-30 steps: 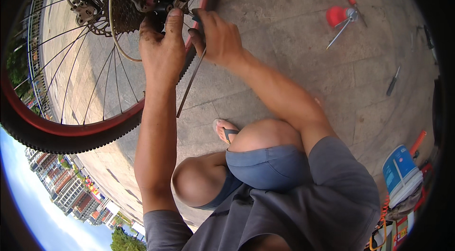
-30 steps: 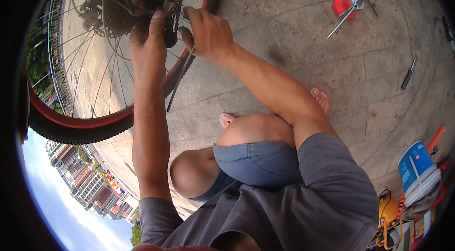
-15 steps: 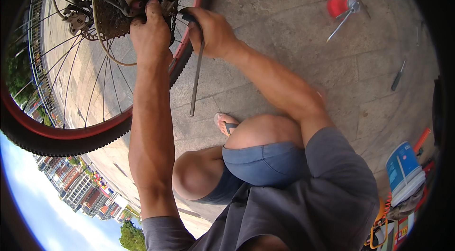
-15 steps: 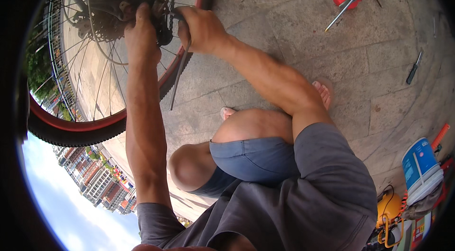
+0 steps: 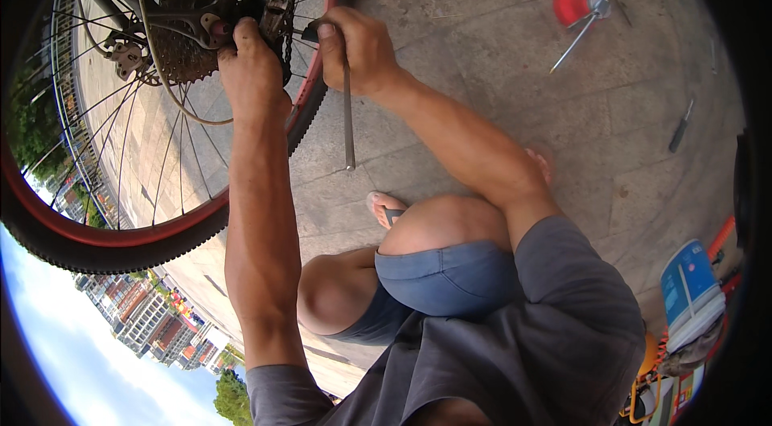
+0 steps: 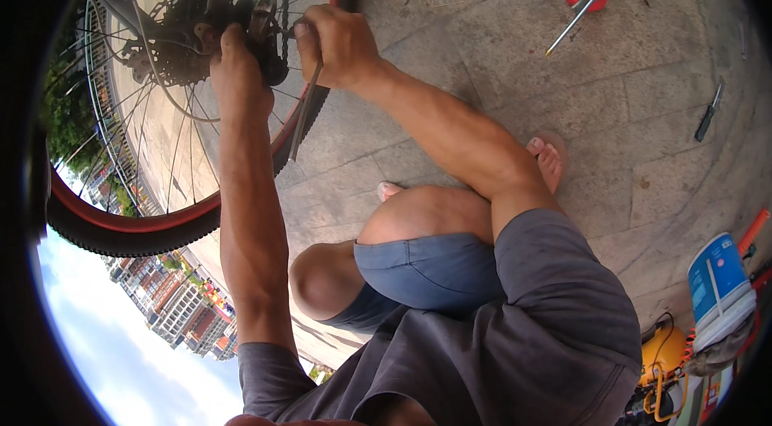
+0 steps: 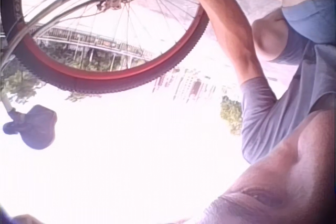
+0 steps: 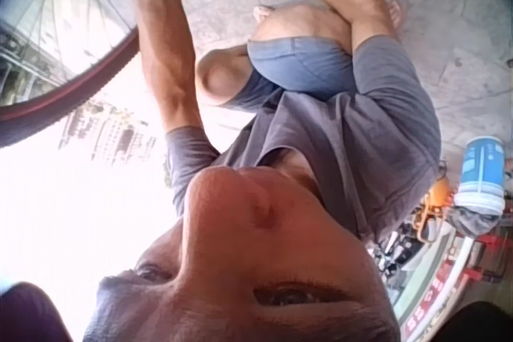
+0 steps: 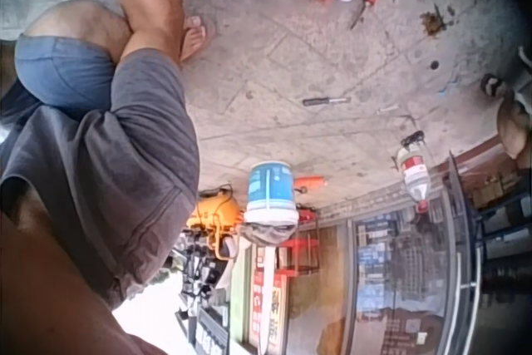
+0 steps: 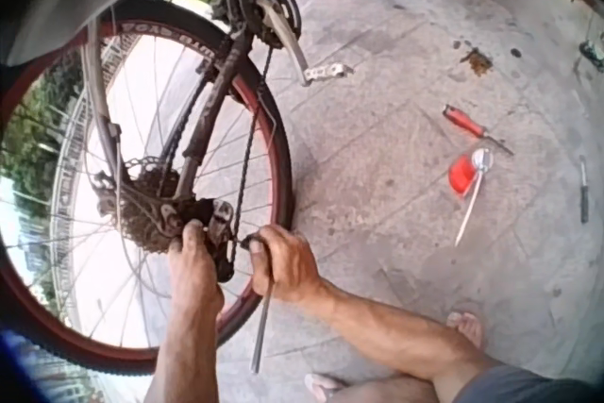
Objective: The person adjusts the rear derailleur and cable on a bicycle using an Allen key. They route the cable, tighten the bolt, and test the chain movement by rotating the pedals.
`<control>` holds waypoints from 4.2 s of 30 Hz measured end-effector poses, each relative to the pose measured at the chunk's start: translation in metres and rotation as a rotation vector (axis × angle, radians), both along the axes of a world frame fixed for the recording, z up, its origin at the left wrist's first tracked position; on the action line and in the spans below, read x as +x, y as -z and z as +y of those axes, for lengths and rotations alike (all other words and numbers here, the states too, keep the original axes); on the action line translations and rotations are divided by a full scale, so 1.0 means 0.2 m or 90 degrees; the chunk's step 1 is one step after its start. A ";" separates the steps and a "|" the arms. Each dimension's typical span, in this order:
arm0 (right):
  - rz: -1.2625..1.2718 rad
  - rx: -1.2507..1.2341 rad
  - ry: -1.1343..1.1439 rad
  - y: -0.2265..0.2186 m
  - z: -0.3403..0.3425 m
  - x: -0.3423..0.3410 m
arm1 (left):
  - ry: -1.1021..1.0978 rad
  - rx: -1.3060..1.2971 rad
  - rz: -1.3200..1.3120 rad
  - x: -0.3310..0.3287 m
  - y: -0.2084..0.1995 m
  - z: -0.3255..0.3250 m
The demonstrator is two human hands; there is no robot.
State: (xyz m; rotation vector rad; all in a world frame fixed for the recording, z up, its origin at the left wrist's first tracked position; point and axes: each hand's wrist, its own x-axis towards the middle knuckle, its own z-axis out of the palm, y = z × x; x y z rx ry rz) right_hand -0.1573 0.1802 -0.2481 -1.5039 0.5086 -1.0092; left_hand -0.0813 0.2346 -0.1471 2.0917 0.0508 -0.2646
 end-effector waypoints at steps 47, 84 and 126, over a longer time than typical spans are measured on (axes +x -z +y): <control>0.304 0.495 -0.147 -0.08 -0.05 0.03 | 0.033 0.024 -0.019 0.06 0.06 0.03; 0.114 0.926 -0.510 0.08 -0.06 0.06 | 0.031 0.211 -0.001 -0.03 -0.08 -0.05; 0.312 -0.460 -0.204 -0.32 -0.48 -0.06 | 0.167 -0.074 -0.212 -0.04 0.47 0.61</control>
